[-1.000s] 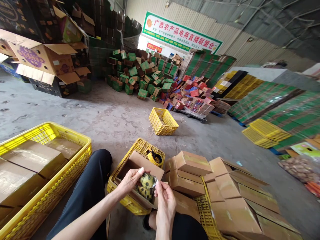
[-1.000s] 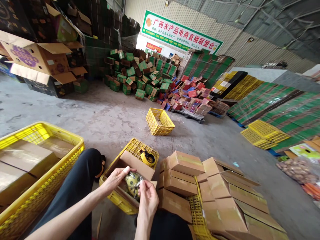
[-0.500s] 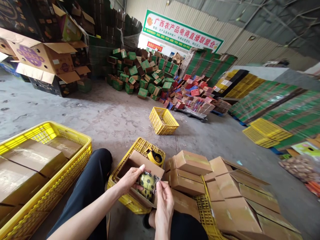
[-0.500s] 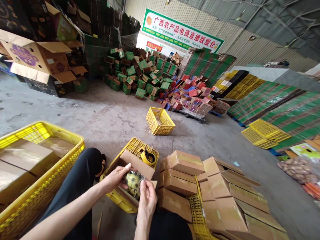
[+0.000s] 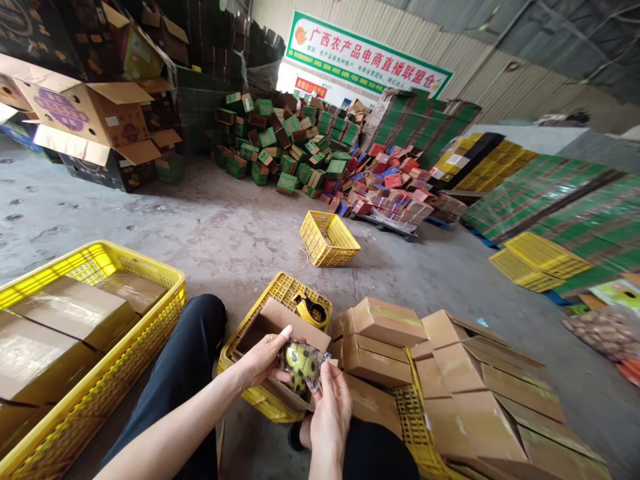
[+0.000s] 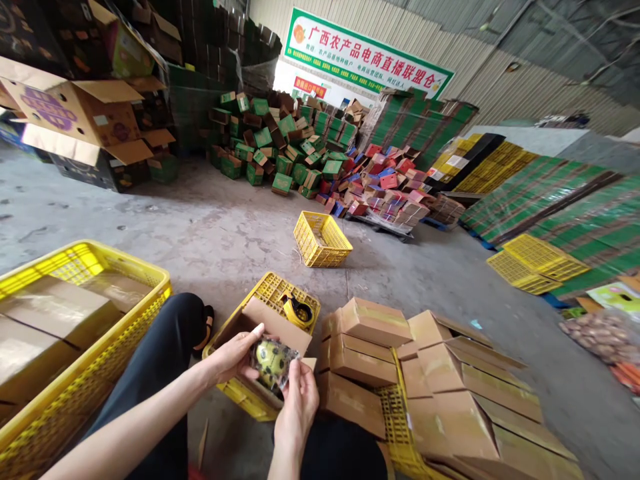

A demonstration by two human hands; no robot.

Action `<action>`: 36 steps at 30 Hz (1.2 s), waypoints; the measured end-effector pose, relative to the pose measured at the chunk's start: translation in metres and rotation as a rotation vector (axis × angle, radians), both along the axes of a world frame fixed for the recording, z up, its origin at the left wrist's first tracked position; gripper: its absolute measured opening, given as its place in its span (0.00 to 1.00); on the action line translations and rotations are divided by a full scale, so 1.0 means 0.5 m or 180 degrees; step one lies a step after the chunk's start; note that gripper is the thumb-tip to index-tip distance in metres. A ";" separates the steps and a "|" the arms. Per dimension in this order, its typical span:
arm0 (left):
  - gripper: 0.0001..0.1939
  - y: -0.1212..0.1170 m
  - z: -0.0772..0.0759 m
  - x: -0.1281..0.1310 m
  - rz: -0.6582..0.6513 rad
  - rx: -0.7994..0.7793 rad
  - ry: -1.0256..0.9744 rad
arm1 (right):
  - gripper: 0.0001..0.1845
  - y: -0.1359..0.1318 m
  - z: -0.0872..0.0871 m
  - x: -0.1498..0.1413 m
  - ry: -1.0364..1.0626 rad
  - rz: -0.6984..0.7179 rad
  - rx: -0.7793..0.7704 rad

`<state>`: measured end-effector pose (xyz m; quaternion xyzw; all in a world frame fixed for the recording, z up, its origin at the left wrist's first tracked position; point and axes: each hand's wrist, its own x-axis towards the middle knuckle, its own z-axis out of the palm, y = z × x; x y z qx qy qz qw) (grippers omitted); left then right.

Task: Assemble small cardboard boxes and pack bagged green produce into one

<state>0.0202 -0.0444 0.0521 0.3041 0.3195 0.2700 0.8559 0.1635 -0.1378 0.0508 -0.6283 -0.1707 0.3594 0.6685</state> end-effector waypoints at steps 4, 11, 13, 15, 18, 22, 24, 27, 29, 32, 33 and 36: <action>0.36 -0.005 0.000 -0.014 -0.0024 0.0248 -0.0047 | 0.27 0.000 0.012 0.001 0.0104 -0.0163 0.0075; 0.28 -0.001 -0.008 -0.011 0.0087 0.0432 -0.0150 | 0.31 -0.005 0.008 -0.006 -0.0071 -0.0011 0.0048; 0.29 -0.002 -0.010 -0.008 0.0148 0.0302 -0.0083 | 0.37 -0.009 0.012 -0.012 -0.0360 0.0163 0.0237; 0.32 -0.004 -0.013 -0.006 0.0206 0.0215 -0.0004 | 0.43 -0.012 0.015 -0.016 -0.0778 0.0465 0.0392; 0.36 -0.009 -0.015 -0.005 0.0242 0.0193 0.0078 | 0.38 -0.014 0.016 -0.017 -0.1244 0.0932 0.0390; 0.40 -0.009 -0.011 -0.009 0.0016 0.0066 0.0171 | 0.31 -0.007 0.006 -0.008 -0.0950 0.1019 0.0155; 0.44 -0.009 -0.009 -0.015 -0.0195 0.0036 0.0237 | 0.35 -0.002 0.001 -0.002 -0.0684 0.0769 0.0023; 0.45 -0.012 -0.010 -0.024 -0.0311 0.0368 0.0363 | 0.38 -0.001 0.000 0.005 -0.0488 0.0452 -0.0144; 0.42 -0.013 -0.014 -0.025 -0.0275 0.0777 0.0327 | 0.38 -0.004 0.004 0.005 -0.0458 0.0421 -0.0253; 0.38 -0.012 -0.022 -0.018 -0.0246 0.1140 0.0216 | 0.38 -0.006 0.008 -0.002 -0.0460 0.0500 -0.0411; 0.37 -0.010 -0.025 -0.015 -0.0240 0.1153 0.0238 | 0.39 -0.006 0.008 -0.006 -0.0466 0.0506 -0.0442; 0.38 -0.004 -0.036 -0.010 -0.0253 0.1081 0.0428 | 0.42 -0.002 0.003 -0.018 -0.0479 0.0513 -0.0438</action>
